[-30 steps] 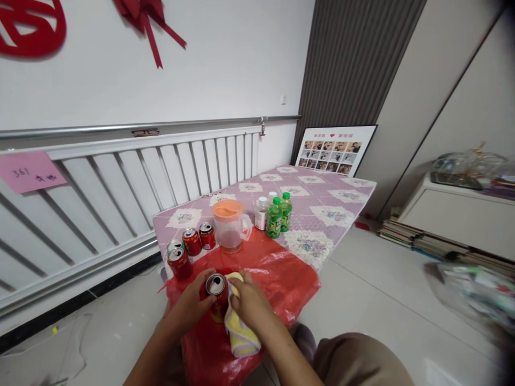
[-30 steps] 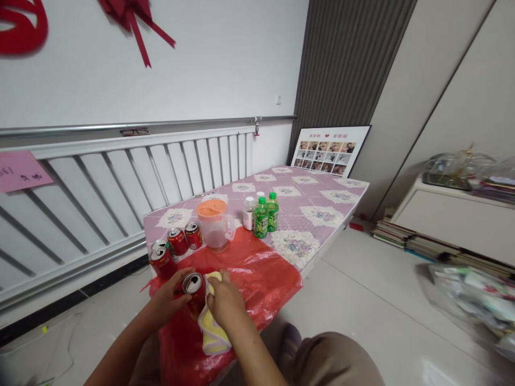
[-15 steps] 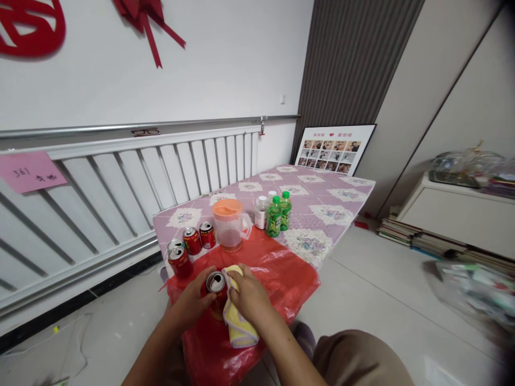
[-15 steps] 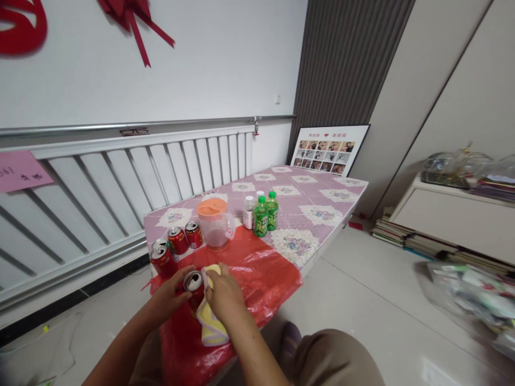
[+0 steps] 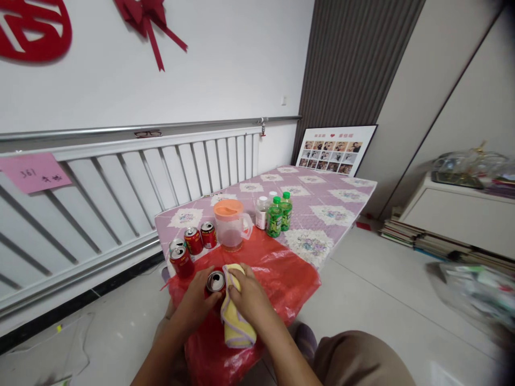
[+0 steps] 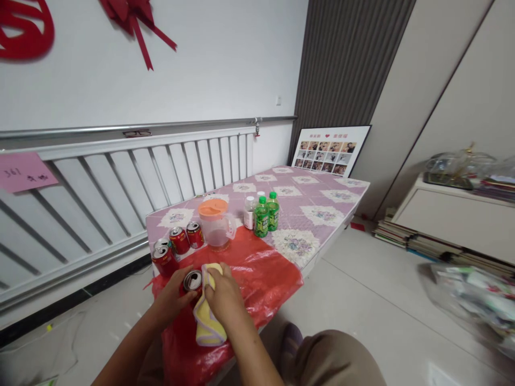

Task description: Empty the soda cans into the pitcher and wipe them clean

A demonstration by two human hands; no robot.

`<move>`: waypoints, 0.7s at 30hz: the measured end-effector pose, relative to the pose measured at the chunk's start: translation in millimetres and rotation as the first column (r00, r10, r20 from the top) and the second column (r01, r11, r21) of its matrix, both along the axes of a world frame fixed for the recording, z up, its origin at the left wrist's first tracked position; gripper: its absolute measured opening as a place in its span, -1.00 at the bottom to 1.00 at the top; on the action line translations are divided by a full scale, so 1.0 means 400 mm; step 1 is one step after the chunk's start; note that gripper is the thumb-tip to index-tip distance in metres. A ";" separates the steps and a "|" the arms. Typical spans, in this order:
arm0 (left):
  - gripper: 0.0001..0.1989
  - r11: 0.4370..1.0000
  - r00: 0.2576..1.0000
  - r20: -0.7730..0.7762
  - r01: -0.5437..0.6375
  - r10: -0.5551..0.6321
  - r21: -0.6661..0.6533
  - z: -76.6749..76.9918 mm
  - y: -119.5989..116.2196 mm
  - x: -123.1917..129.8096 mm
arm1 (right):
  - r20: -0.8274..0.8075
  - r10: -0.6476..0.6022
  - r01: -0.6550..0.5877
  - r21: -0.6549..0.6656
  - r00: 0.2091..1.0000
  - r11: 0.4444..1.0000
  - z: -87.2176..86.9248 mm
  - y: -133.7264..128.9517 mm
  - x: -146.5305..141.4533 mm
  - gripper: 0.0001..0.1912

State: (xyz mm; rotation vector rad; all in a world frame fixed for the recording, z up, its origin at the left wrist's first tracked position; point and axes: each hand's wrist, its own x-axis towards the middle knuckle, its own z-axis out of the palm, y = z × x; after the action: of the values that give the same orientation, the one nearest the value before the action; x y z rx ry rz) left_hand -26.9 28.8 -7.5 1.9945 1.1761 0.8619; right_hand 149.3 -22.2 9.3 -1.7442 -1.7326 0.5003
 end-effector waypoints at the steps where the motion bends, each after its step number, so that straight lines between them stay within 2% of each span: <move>1: -0.44 1.000 1.000 -0.006 -0.017 0.018 0.019 -0.001 -0.002 0.003 | -0.004 -0.012 0.012 -0.002 1.000 1.000 -0.003 -0.001 -0.003 -0.49; 5: -0.49 0.996 0.997 -0.020 -0.069 0.070 0.060 -0.005 -0.007 0.011 | 0.010 -0.031 0.032 -0.071 0.999 0.997 -0.032 -0.004 -0.013 -0.49; 9: -0.51 0.995 0.997 -0.031 -0.066 0.069 0.070 -0.002 -0.008 0.012 | 0.020 -0.030 0.032 -0.104 0.999 0.994 -0.050 -0.006 -0.016 -0.52; 17: -0.54 0.998 0.998 -0.069 -0.004 0.009 0.064 0.022 -0.005 0.006 | 0.004 -0.025 0.025 -0.023 1.000 0.999 0.003 -0.001 -0.013 -0.47; 21: -0.57 0.998 0.998 -0.060 -0.004 0.008 0.071 0.021 -0.006 0.008 | 0.037 -0.031 0.034 -0.076 0.999 0.996 -0.003 -0.001 -0.016 -0.47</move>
State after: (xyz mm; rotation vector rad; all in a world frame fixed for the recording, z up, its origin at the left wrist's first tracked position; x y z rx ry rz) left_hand -23.8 26.4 0.8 2.0879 1.2008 0.8625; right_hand 143.1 -22.7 8.2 -1.8427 -1.7273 0.5311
